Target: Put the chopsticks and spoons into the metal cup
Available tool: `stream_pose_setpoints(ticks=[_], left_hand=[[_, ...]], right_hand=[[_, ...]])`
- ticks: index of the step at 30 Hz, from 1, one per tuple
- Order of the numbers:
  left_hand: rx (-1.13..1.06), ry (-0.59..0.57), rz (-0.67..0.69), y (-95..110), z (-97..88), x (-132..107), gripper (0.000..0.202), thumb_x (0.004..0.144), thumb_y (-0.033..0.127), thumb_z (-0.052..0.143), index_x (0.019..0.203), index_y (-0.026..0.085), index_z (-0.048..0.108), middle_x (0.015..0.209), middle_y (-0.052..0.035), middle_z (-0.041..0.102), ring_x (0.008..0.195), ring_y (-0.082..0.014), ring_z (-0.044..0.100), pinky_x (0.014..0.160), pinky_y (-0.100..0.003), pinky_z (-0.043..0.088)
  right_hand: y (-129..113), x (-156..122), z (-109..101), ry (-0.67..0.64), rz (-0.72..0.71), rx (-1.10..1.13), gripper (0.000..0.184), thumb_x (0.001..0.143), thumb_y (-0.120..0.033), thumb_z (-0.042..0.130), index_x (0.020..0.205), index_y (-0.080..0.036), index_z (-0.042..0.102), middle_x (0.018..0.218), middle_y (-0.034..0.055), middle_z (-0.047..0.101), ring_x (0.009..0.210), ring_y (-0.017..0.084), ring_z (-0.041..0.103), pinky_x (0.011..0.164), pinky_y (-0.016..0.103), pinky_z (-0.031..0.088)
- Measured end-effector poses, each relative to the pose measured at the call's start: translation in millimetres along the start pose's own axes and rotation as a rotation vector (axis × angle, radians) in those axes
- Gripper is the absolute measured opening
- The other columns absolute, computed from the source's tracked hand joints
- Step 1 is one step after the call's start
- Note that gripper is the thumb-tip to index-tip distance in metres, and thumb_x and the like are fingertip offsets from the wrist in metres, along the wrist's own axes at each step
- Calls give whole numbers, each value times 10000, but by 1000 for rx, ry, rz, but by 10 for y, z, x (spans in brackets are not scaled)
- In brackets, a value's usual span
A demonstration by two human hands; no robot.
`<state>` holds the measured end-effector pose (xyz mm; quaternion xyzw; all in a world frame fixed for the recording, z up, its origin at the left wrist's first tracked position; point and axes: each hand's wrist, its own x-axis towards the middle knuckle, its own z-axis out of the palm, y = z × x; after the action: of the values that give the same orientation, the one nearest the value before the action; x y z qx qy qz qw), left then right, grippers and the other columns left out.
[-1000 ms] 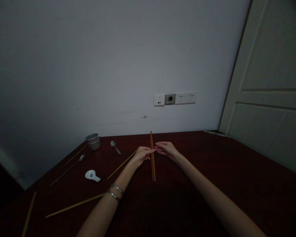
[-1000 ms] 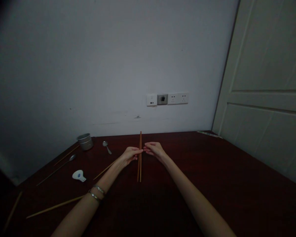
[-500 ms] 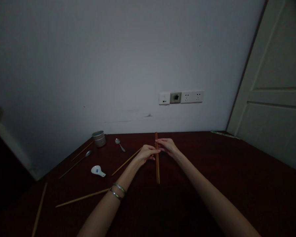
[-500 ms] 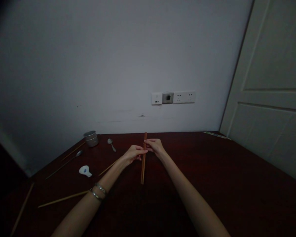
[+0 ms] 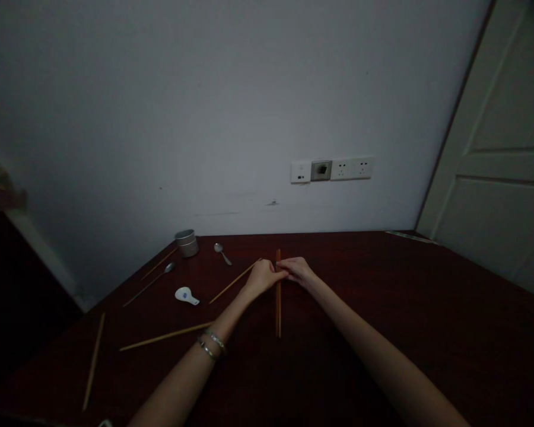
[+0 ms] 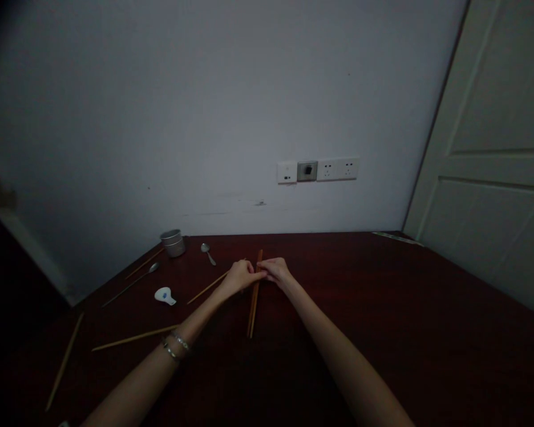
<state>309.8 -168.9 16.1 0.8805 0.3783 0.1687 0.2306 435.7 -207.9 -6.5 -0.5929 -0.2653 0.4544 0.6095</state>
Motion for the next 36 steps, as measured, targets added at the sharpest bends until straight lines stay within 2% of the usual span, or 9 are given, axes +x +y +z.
stream_pose_setpoints(ticks=[2,5,9,15,19,24,28,32,36], left_hand=[[136,36,52,23,14,-44,297,668,404,573,643,115,635,606,-66,622,570,-145,573,523,-220,379],[216,5,56,27,49,-102,207,685,287,534,673,119,653,654,-84,645,616,-158,594,543,-221,378],[230,-19,-18,-1,88,-136,261,682,318,544,759,102,668,723,-111,658,692,-186,617,559,-221,397],[247,-34,-105,-25,121,-145,329,653,363,590,840,102,661,800,-122,664,794,-217,624,618,-223,437],[245,-76,-129,-45,154,-138,289,638,311,604,834,105,655,779,-114,671,739,-203,638,600,-218,457],[175,-161,-209,-75,176,-118,260,629,286,603,794,92,653,696,-102,671,557,-168,629,462,-197,452],[128,-229,-180,-75,137,-126,205,649,250,576,757,93,653,640,-80,664,464,-130,595,392,-168,423],[128,-260,-143,-34,81,-159,176,658,229,566,733,93,650,618,-74,659,446,-120,582,398,-167,427],[202,-219,-83,32,49,-211,192,675,269,560,714,105,653,623,-78,659,536,-139,616,499,-179,462]], right_hand=[[45,2,14,-4,13,-13,80,658,-142,626,603,-116,574,440,-33,546,383,55,489,407,157,449],[106,8,25,-16,24,-38,45,665,-135,616,641,-106,590,487,-6,587,441,81,546,465,185,491],[175,22,48,-30,16,-91,48,651,-122,628,635,-108,585,503,4,607,484,103,582,496,194,506],[246,94,90,-35,-26,-226,77,645,-133,643,615,-122,573,435,-33,575,415,92,553,437,171,474],[241,168,52,-34,-59,-325,120,687,-199,622,613,-112,584,432,-17,579,409,92,560,427,162,473],[172,220,-102,24,-117,-400,143,730,-228,584,658,-105,576,465,5,592,398,95,566,401,169,477],[120,217,-205,44,-120,-407,116,752,-210,560,714,-101,557,486,9,593,415,103,579,412,194,501],[73,201,-234,47,-116,-408,87,756,-181,548,739,-96,552,503,16,597,424,103,583,419,201,510],[26,175,-228,53,-120,-414,56,738,-149,551,741,-94,554,503,16,598,426,101,582,412,196,506]])
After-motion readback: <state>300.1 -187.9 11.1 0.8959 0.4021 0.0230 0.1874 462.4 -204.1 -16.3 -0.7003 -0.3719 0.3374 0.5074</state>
